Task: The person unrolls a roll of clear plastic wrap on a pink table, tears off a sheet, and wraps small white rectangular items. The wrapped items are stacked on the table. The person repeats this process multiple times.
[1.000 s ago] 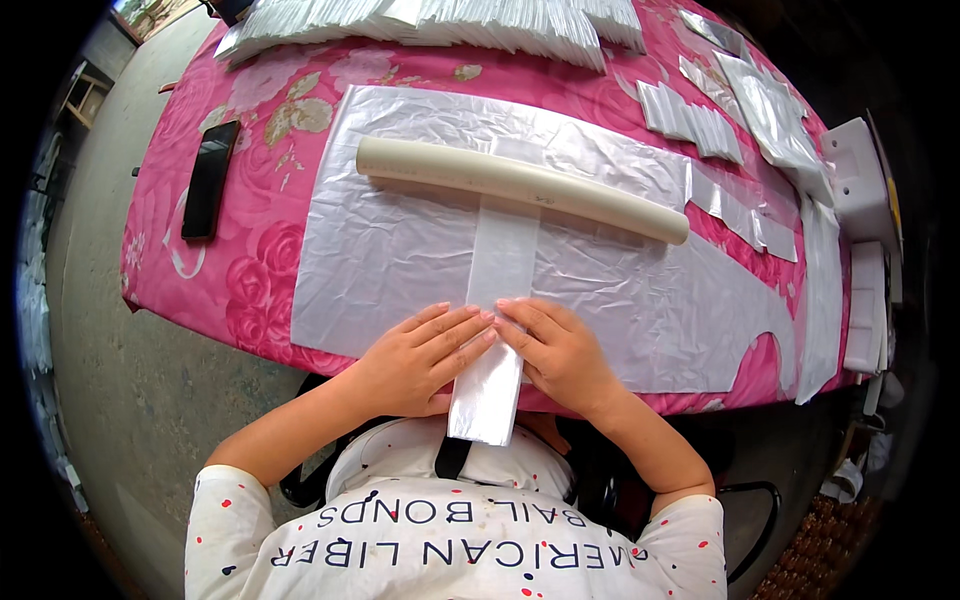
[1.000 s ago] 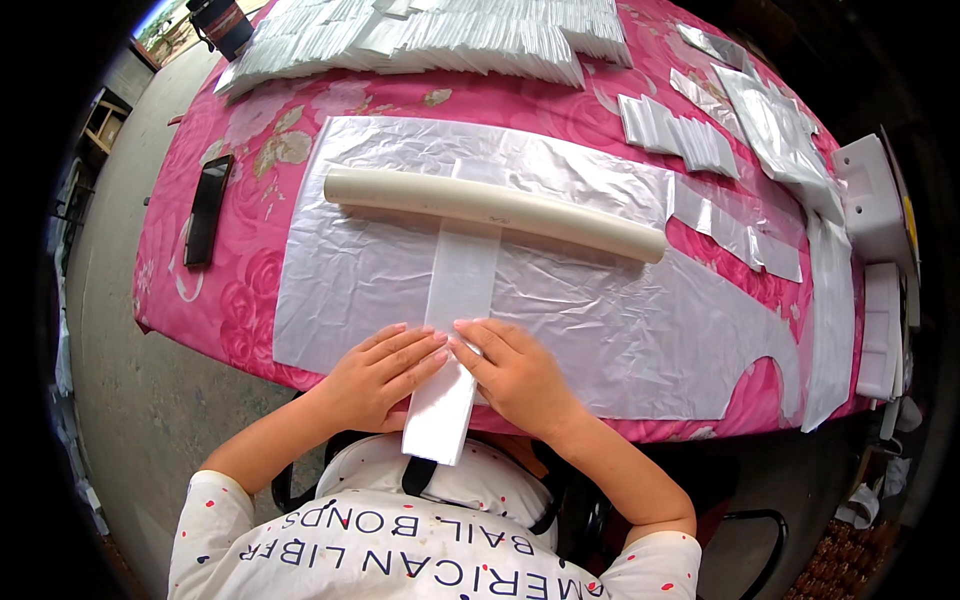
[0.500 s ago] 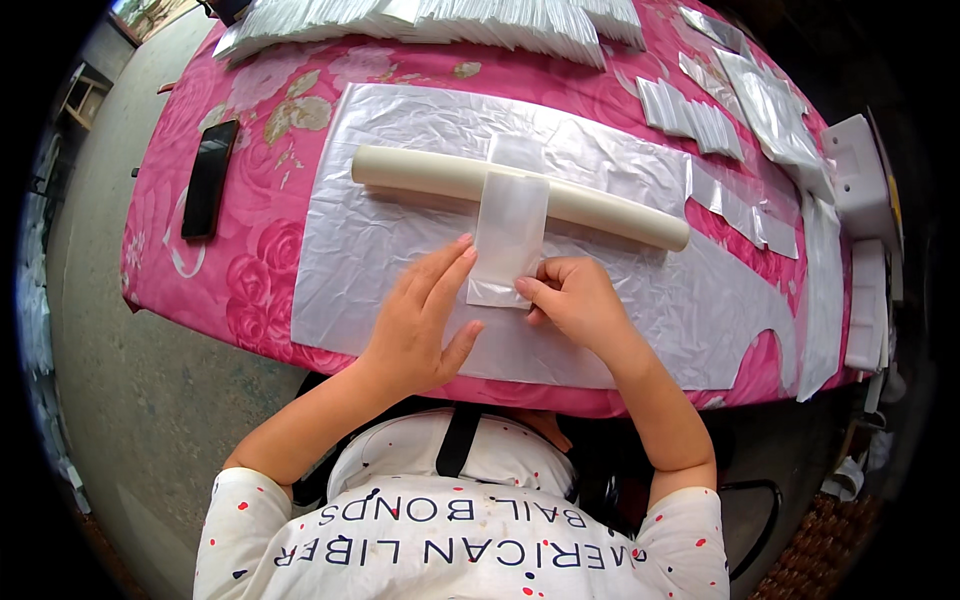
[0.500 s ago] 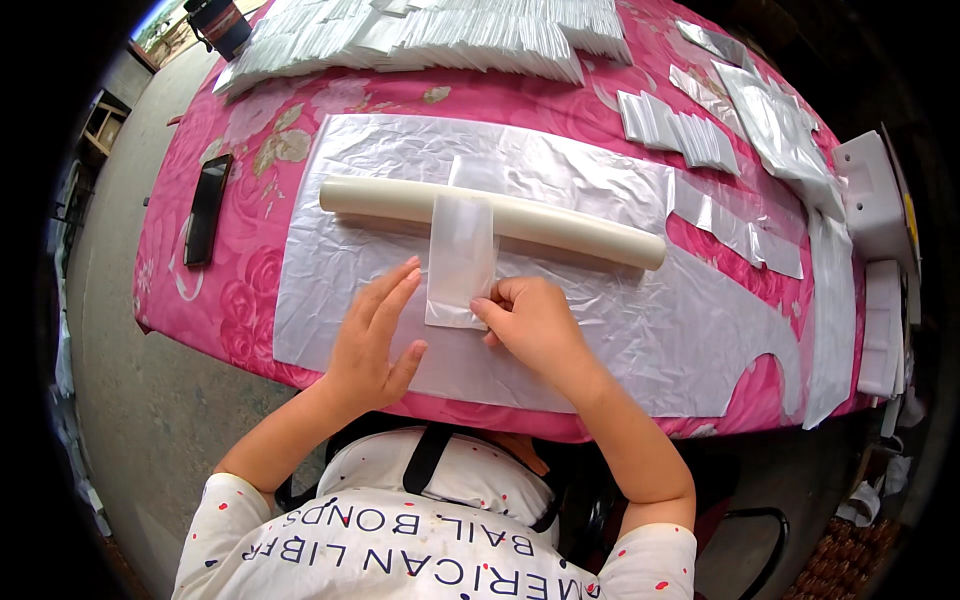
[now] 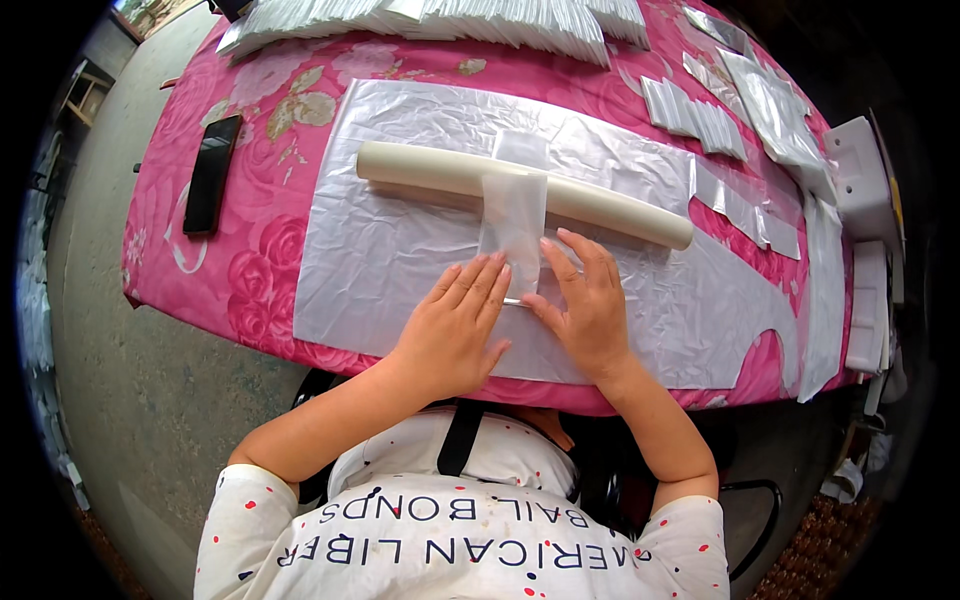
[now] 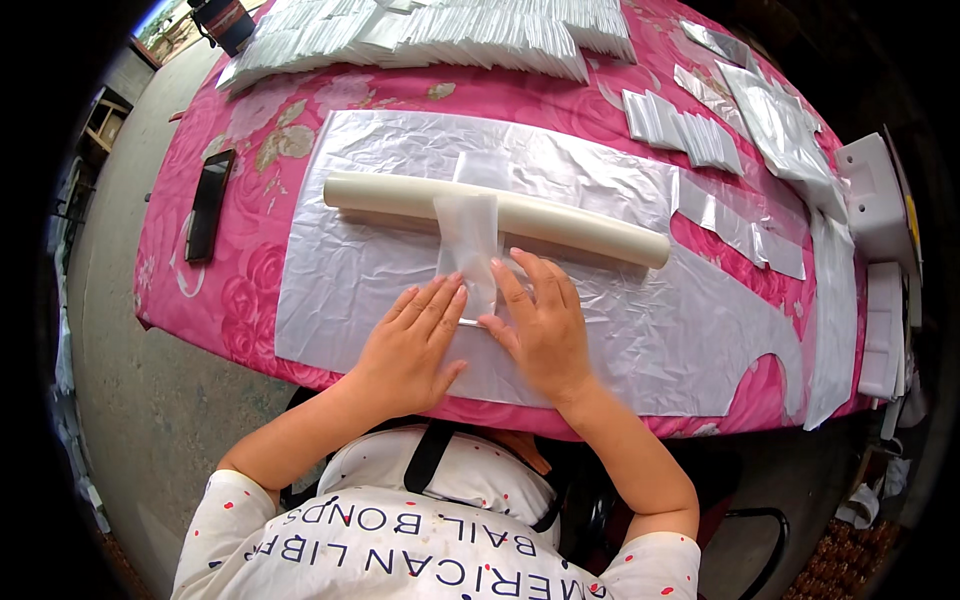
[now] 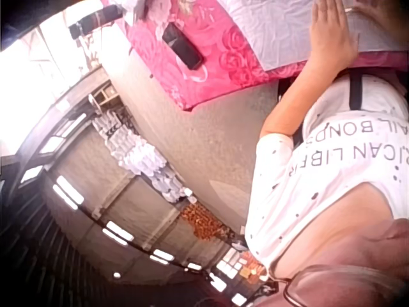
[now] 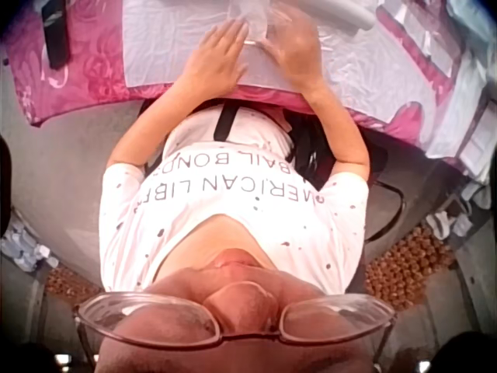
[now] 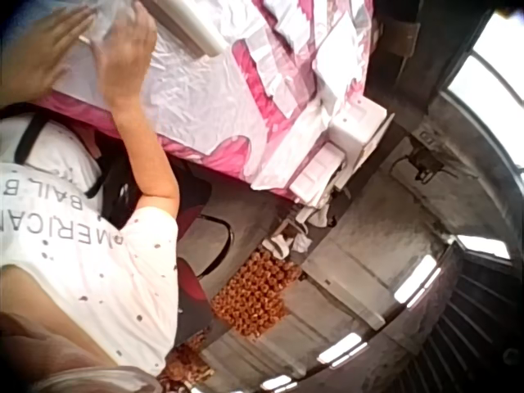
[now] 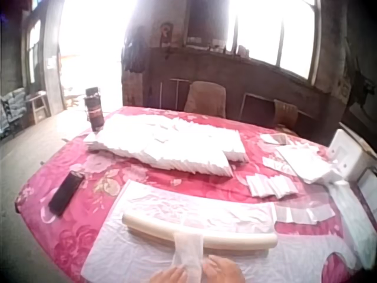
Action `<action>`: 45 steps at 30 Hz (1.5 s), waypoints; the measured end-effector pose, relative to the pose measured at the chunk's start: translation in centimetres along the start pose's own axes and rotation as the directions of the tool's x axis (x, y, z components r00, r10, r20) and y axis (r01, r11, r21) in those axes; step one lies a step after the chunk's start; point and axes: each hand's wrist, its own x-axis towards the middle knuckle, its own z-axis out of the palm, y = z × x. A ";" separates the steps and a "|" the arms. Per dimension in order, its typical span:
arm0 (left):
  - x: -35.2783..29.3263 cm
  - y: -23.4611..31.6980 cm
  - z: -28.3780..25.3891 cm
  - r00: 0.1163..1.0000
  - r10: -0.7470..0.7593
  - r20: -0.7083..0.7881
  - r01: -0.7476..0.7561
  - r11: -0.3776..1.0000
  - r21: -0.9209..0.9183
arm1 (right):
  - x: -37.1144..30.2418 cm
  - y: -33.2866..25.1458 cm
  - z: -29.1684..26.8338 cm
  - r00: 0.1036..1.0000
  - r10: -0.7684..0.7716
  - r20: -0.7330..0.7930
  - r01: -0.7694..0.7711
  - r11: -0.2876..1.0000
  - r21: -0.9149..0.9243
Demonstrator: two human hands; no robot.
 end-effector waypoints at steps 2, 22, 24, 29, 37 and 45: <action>0.6 -0.3 -0.6 0.999 0.008 -0.046 -0.010 0.999 -0.042 | 0.2 0.8 -0.3 0.970 -0.238 0.051 0.241 0.968 -0.076; 1.2 -1.6 -1.0 0.978 0.127 -0.165 -0.140 0.988 -0.069 | 2.8 2.9 0.1 0.946 -0.291 0.143 0.249 0.934 0.256; -0.8 -0.8 -0.9 0.970 0.190 -0.152 -0.212 0.968 -0.137 | 1.4 2.0 0.0 0.931 -0.342 0.126 0.306 0.921 0.242; -3.5 -0.8 -1.6 0.946 0.301 -0.122 -0.311 0.948 -0.066 | -2.1 -0.8 -0.6 0.918 -0.376 0.127 0.336 0.906 0.258; -4.1 -0.9 -0.6 0.914 0.355 -0.196 -0.346 0.935 0.079 | -3.4 -1.6 -0.7 0.932 -0.340 0.125 0.308 0.926 0.218; -3.7 -1.0 -0.1 0.936 0.243 -0.256 -0.271 0.960 -0.077 | -3.4 -1.2 -0.6 0.968 -0.236 0.090 0.208 0.946 0.248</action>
